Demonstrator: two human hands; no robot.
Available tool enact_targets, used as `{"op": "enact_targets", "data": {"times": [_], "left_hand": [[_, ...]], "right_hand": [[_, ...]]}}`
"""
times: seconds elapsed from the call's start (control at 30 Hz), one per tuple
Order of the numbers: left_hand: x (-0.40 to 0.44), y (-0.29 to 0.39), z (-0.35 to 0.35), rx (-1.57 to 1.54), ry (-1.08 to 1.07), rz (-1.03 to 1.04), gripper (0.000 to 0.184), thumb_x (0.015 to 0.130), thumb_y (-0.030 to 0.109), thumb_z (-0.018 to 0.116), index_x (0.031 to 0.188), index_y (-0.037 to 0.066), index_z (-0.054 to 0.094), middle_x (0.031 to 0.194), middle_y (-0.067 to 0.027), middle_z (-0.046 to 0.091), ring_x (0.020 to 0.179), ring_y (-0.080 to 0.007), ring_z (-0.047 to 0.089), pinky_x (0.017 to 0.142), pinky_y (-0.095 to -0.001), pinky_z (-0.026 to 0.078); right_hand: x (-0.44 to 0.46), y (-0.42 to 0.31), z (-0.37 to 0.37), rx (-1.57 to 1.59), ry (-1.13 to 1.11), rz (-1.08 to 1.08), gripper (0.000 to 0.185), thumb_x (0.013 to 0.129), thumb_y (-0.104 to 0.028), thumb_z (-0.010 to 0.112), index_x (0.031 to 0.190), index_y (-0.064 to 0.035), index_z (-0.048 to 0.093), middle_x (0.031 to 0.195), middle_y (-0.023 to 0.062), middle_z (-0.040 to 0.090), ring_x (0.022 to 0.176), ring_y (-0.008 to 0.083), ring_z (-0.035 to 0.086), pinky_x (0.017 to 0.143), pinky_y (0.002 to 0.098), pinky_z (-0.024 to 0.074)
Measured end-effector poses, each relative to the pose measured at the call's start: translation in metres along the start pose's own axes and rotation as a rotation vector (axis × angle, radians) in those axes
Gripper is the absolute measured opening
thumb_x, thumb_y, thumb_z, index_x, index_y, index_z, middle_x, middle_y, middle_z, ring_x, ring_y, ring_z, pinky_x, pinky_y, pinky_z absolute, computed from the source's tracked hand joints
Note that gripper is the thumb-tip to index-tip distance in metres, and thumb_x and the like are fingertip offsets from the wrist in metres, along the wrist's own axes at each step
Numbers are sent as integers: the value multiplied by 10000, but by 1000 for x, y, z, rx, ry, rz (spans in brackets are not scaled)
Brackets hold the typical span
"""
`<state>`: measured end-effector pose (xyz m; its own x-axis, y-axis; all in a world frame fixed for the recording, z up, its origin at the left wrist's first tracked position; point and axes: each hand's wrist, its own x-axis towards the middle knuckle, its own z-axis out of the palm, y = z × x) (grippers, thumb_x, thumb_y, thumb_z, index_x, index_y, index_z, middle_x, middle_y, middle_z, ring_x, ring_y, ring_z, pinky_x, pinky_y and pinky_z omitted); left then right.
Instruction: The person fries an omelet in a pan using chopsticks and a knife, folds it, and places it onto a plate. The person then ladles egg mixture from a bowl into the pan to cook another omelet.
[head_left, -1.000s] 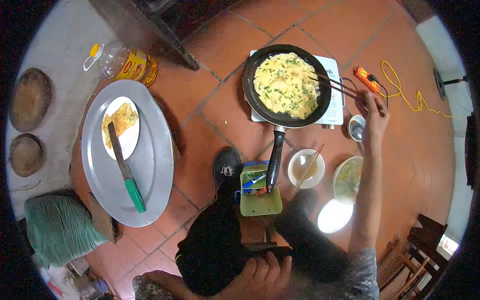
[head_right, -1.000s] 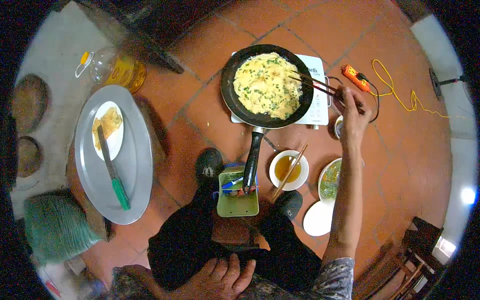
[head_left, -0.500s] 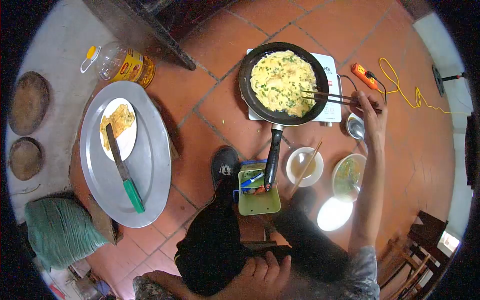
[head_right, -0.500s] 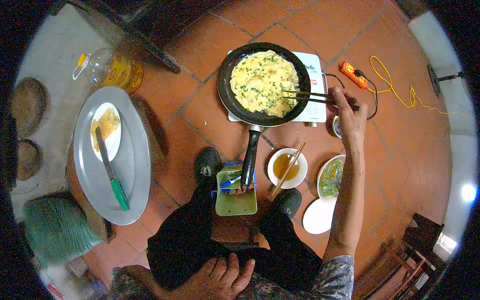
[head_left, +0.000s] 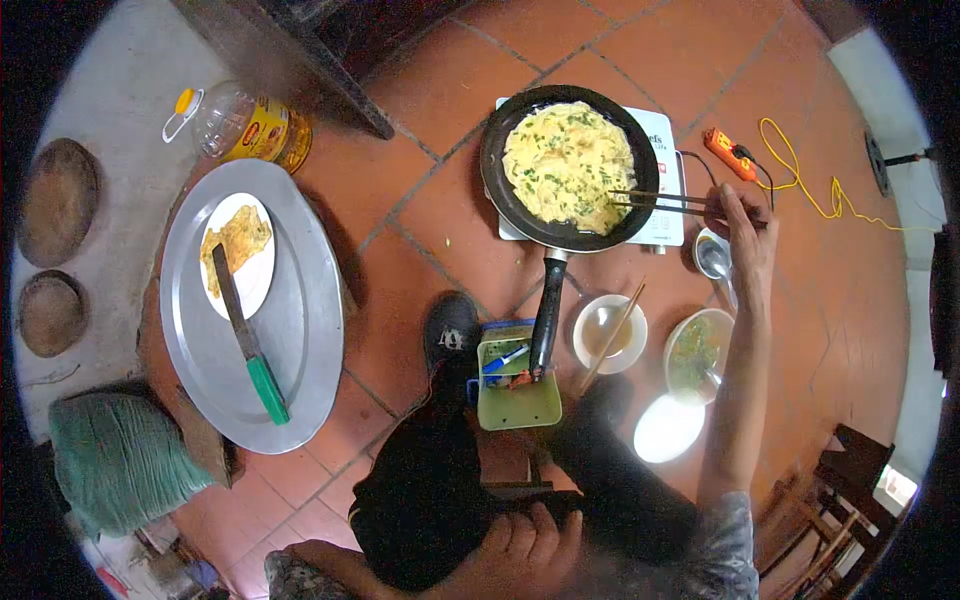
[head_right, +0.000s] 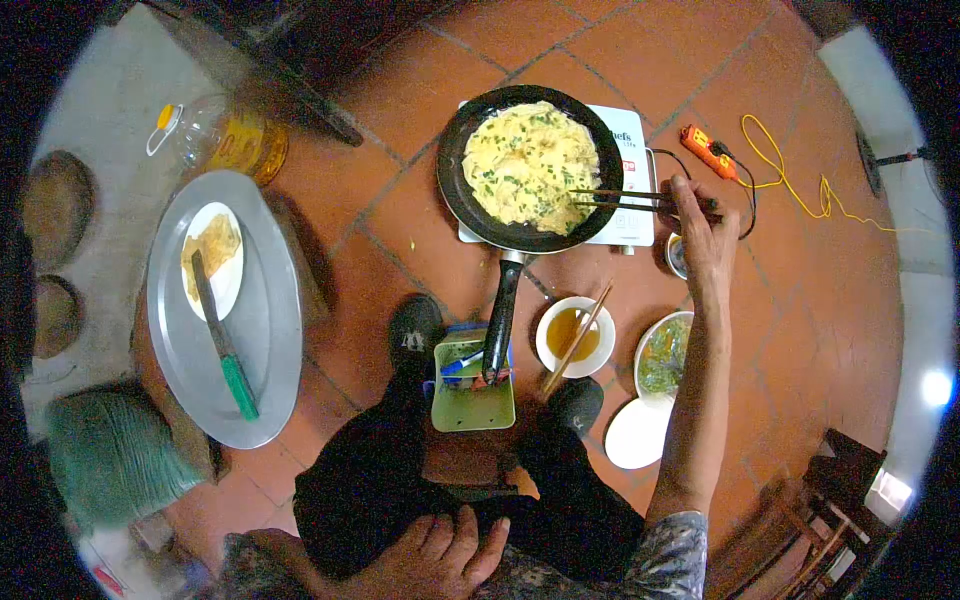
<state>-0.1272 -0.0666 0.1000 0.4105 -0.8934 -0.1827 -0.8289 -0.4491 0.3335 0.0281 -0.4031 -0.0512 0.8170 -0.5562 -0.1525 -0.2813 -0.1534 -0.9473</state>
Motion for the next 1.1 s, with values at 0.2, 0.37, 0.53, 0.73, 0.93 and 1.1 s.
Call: {"op": "enact_targets", "data": {"times": [0.2, 0.37, 0.53, 0.73, 0.93, 1.1], "left_hand": [[-2, 3, 10, -16, 49, -25, 366, 895, 199, 394, 1164, -13, 523, 999, -218, 541, 844, -268, 495, 776, -385, 418], [-1, 1, 4, 56, 44, -4, 355, 893, 212, 411, 1147, -1, 537, 985, -203, 541, 837, -263, 487, 778, -377, 414], [-6, 4, 27, 45, 160, -29, 332, 891, 211, 434, 1123, 9, 558, 971, -191, 542, 835, -259, 489, 778, -377, 414], [-7, 8, 30, 30, 176, -32, 326, 894, 219, 445, 1117, 13, 564, 961, -188, 545, 841, -261, 497, 790, -387, 417], [-6, 6, 22, 41, 166, -9, 325, 894, 215, 448, 1115, 8, 565, 963, -190, 551, 837, -264, 503, 784, -389, 424], [-8, 11, 39, 55, 293, -40, 326, 894, 199, 443, 1131, 6, 557, 973, -196, 554, 842, -265, 507, 763, -380, 437]], "right_hand": [[-11, -2, 11, 70, -107, -35, 277, 868, -240, 592, 912, 31, 630, 831, 82, 632, 721, 138, 606, 638, 249, 498], [-13, 3, 17, 136, -196, 63, 256, 863, -222, 599, 900, 30, 626, 805, 71, 620, 716, 125, 588, 626, 253, 484], [-9, 6, -9, 49, -70, 3, 217, 870, -202, 587, 891, 8, 637, 821, 63, 629, 732, 130, 596, 683, 266, 500], [-21, -8, -20, -74, -10, 31, 219, 863, -217, 596, 826, -3, 625, 780, 39, 606, 719, 114, 576, 690, 267, 499], [-18, 18, -12, -93, 10, 6, 196, 838, -175, 618, 815, 19, 624, 650, 33, 582, 566, 92, 522, 491, 239, 395], [-15, 29, -12, 101, 111, 105, 167, 830, -157, 627, 799, 7, 620, 665, 37, 585, 578, 92, 533, 492, 221, 399]]}}
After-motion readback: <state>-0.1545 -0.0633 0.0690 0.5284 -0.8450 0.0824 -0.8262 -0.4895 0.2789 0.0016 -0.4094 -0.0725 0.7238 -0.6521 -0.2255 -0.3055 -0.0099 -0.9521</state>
